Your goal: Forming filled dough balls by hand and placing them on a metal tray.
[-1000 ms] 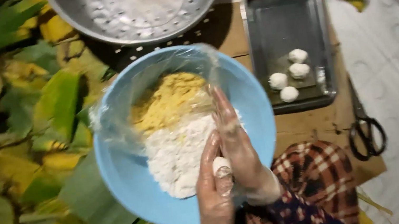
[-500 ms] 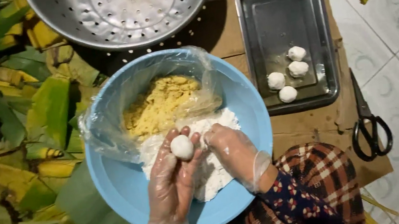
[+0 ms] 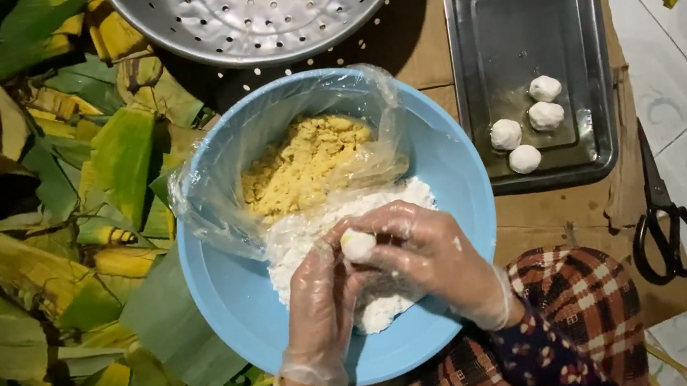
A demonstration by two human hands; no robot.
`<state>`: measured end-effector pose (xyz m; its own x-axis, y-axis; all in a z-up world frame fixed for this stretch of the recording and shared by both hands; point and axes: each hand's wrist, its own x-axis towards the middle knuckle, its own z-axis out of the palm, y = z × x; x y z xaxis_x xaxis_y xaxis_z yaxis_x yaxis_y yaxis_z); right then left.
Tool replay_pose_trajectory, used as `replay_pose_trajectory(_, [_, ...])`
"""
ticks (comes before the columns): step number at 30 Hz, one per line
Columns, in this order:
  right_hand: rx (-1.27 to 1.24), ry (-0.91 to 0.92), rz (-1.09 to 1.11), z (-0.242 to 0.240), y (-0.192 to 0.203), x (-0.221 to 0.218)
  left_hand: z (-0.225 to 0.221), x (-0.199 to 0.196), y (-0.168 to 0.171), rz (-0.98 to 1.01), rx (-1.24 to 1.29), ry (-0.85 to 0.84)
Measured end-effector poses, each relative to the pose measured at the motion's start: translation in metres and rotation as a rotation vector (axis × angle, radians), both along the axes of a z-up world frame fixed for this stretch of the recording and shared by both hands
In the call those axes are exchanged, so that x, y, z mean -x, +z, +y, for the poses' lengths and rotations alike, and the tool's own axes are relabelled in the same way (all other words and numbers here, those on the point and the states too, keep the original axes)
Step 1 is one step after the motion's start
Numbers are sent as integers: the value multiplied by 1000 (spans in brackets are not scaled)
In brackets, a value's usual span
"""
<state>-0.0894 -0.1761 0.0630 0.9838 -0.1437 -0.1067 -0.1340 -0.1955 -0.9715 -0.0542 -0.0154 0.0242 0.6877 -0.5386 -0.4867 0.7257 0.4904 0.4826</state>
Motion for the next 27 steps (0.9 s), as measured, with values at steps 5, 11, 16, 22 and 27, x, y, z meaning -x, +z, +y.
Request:
replay_pose_trajectory(5, [-165, 23, 199, -11, -9, 4, 2, 2, -19, 158, -108, 50])
replay_pose_trajectory(11, [526, 74, 163, -1, -30, 3, 7, -2, -19, 167, -119, 110])
replay_pose_trajectory(16, [977, 193, 206, 7, -54, 7, -5, -1, 0, 212, -270, 214])
replay_pose_trajectory(22, [820, 282, 292, 15, -20, 4, 0, -4, -11, 228, -308, 361])
replay_pose_trajectory(27, [1003, 298, 217, 40, -25, 4, 0, -4, -26, 239, -270, 420])
